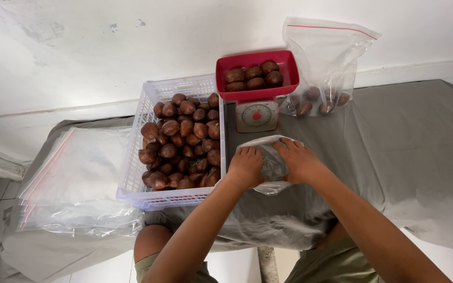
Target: Weighing salak fruits on a scale and then placing them into plastic zip-lock bags.
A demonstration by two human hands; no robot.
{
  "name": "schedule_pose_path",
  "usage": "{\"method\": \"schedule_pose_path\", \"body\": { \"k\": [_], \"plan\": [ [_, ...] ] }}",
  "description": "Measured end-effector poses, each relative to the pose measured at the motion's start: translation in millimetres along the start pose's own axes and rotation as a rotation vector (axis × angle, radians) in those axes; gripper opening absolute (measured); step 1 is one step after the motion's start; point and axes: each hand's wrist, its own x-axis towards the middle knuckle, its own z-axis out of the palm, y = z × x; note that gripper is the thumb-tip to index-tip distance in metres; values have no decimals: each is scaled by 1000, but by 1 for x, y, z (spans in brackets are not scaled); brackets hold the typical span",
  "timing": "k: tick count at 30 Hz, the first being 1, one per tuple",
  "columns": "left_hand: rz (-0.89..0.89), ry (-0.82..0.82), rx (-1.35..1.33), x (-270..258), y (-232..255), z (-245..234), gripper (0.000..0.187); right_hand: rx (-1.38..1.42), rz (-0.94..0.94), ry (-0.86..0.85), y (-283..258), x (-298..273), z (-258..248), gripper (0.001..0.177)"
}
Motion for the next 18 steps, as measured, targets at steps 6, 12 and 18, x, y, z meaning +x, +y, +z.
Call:
{"method": "schedule_pose_path", "body": {
  "k": [6, 12, 18],
  "plan": [
    [10, 16, -228, -1, -3, -25, 54, 202, 17, 76, -14, -15, -22, 80],
    [24, 80, -247, -10, -12, -32, 39, 356, -32, 116, -14, -4, -17, 69],
    [-44, 197, -568, -23, -25, -67, 37, 457, -84, 226, -30, -14, -47, 39]
  ]
}}
